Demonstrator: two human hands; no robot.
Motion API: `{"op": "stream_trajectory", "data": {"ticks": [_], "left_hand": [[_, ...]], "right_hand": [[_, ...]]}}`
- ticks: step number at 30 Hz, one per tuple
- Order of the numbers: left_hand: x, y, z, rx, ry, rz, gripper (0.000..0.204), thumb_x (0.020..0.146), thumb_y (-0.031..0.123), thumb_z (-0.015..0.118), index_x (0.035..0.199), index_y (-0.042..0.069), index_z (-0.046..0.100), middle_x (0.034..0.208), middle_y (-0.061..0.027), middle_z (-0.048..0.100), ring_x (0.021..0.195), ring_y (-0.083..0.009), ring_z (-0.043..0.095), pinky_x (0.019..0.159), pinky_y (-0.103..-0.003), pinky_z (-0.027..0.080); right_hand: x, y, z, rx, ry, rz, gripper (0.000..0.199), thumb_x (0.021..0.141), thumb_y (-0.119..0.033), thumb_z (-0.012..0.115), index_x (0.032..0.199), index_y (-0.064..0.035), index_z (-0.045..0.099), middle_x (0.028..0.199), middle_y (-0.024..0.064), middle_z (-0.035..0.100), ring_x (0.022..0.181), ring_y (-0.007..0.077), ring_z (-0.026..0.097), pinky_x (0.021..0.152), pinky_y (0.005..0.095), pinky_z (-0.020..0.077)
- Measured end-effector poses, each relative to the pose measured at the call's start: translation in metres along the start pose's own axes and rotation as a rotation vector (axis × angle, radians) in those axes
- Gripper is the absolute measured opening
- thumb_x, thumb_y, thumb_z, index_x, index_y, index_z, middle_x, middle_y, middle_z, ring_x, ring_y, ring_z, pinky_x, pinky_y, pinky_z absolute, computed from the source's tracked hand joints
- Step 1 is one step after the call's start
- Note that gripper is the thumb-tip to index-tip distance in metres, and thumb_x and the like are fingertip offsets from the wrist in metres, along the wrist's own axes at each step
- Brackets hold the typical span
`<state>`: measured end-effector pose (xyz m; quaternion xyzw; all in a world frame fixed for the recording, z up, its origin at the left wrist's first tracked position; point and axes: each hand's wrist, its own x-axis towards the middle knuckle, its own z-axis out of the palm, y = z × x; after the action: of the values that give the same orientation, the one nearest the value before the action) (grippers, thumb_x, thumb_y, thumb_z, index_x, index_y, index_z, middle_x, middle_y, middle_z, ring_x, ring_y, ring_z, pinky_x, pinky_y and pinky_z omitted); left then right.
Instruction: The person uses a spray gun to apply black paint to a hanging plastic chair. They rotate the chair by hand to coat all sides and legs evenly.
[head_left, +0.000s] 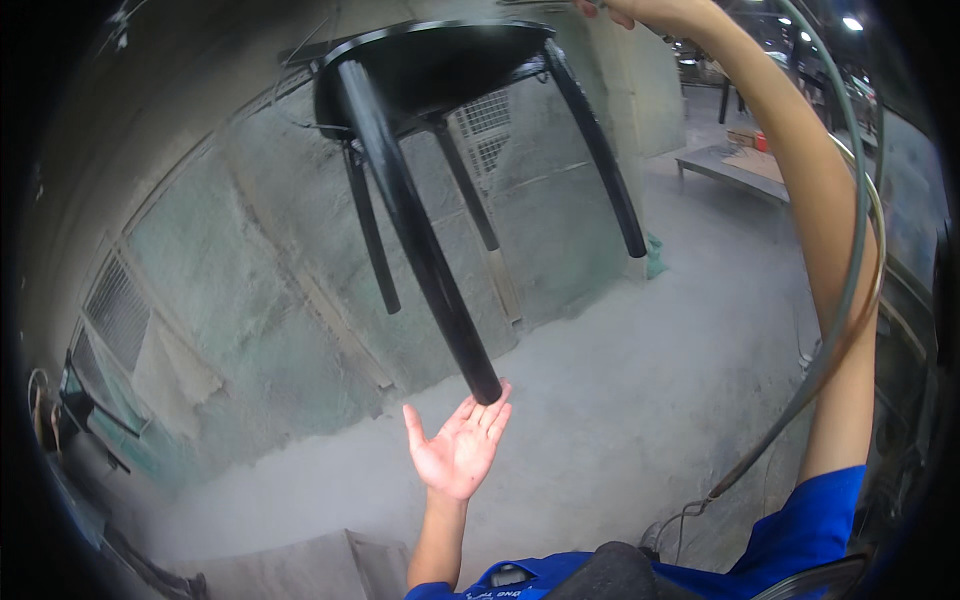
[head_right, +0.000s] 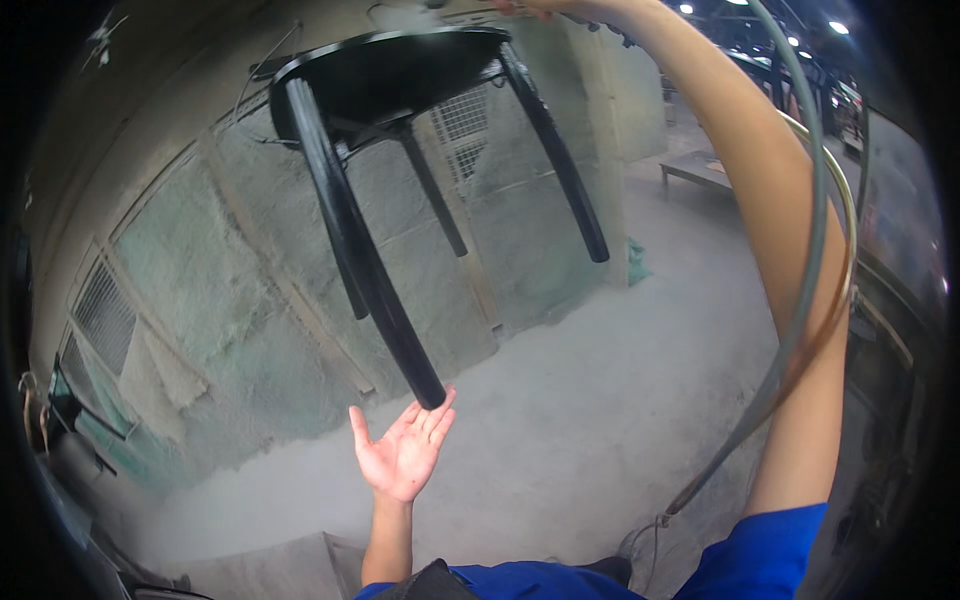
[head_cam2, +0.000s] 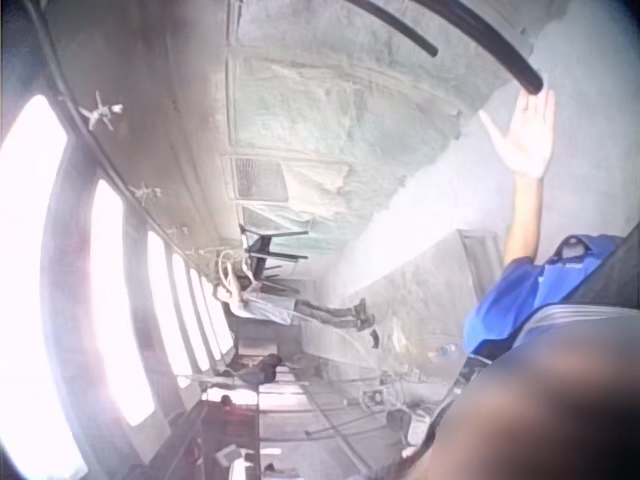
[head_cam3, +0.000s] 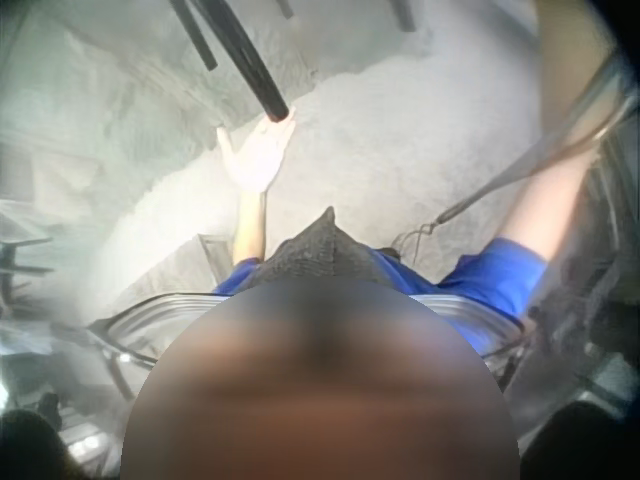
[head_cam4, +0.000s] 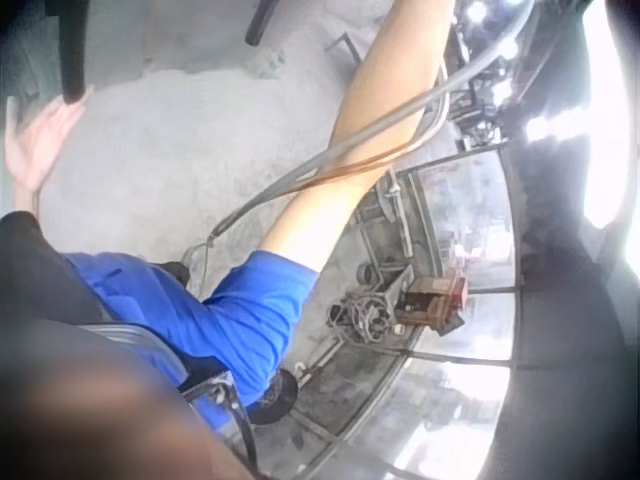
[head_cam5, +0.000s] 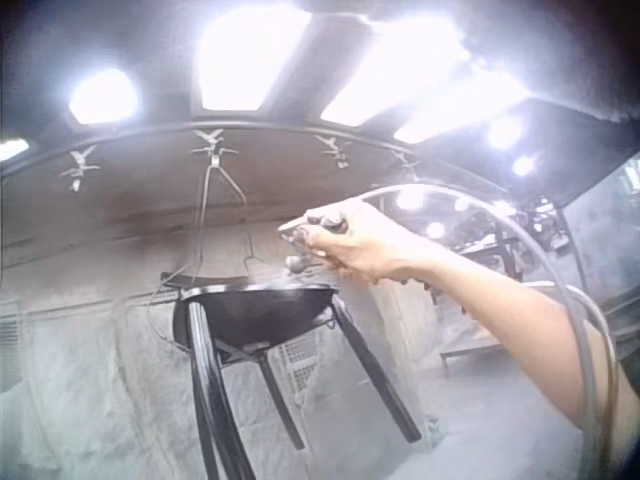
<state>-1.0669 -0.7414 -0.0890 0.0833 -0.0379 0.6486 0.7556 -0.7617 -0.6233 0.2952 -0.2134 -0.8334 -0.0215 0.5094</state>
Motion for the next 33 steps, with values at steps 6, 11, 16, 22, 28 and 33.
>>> {"op": "stream_trajectory", "data": {"ticks": [6, 11, 16, 22, 28, 33], "left_hand": [[0.001, 0.002, -0.006, 0.074, -0.071, 0.025, 0.121, 0.095, 0.079, 0.042, 0.154, -0.020, 0.007, 0.165, -0.0350, 0.015, 0.158, -0.0422, 0.007, 0.129, -0.053, 0.014], [-0.015, 0.019, -0.042, 0.173, 0.089, 0.210, 0.120, 0.095, 0.078, 0.043, 0.154, -0.019, 0.006, 0.165, -0.0344, 0.016, 0.157, -0.0433, 0.013, 0.129, -0.053, 0.017], [-0.064, 0.073, -0.107, 0.219, 0.508, 0.613, 0.115, 0.096, 0.072, 0.048, 0.159, -0.011, 0.000, 0.166, -0.0330, 0.015, 0.156, -0.0434, 0.018, 0.126, -0.053, 0.023], [-0.068, 0.058, -0.112, 0.366, 0.506, 0.739, 0.106, 0.100, 0.065, 0.048, 0.158, -0.014, 0.005, 0.165, -0.0337, 0.017, 0.154, -0.0449, 0.021, 0.127, -0.055, 0.022], [0.001, -0.009, -0.019, 0.027, 0.009, 0.378, 0.099, 0.102, 0.062, 0.045, 0.155, -0.016, 0.015, 0.166, -0.0317, 0.014, 0.157, -0.0411, 0.012, 0.130, -0.052, 0.015], [0.014, -0.021, 0.023, -0.078, 0.078, 0.427, 0.100, 0.102, 0.063, 0.043, 0.156, -0.016, 0.014, 0.167, -0.0314, 0.010, 0.159, -0.0397, 0.006, 0.130, -0.051, 0.013]], "right_hand": [[-0.001, -0.047, 0.028, 0.025, -0.122, -0.334, 0.033, 0.104, -0.026, 0.062, 0.131, -0.0097, 0.070, 0.081, 0.0000, 0.067, 0.067, 0.0076, 0.058, 0.061, 0.0250, 0.0491], [-0.048, -0.010, 0.066, 0.117, -0.283, -0.548, 0.038, 0.096, -0.027, 0.071, 0.129, -0.0076, 0.070, 0.089, 0.0058, 0.074, 0.068, 0.0136, 0.066, 0.059, 0.0303, 0.0550], [-0.159, 0.052, 0.134, 0.425, -0.559, -0.468, 0.041, 0.087, -0.024, 0.078, 0.126, -0.0117, 0.074, 0.094, 0.0132, 0.079, 0.066, 0.0193, 0.076, 0.057, 0.0285, 0.0606], [-0.181, 0.078, 0.188, 0.323, -0.744, -0.195, 0.030, 0.090, -0.017, 0.073, 0.119, -0.0115, 0.076, 0.087, 0.0144, 0.078, 0.068, 0.0238, 0.075, 0.066, 0.0365, 0.0603], [-0.016, 0.123, 0.256, -0.180, -0.099, -0.558, 0.034, 0.098, -0.031, 0.067, 0.131, -0.0205, 0.069, 0.081, 0.0093, 0.075, 0.074, 0.0245, 0.074, 0.073, 0.0390, 0.0626], [0.011, 0.133, 0.325, -0.235, -0.390, -0.404, 0.041, 0.098, -0.040, 0.066, 0.137, -0.0252, 0.065, 0.087, 0.0113, 0.075, 0.081, 0.0270, 0.076, 0.079, 0.0420, 0.0646]]}}
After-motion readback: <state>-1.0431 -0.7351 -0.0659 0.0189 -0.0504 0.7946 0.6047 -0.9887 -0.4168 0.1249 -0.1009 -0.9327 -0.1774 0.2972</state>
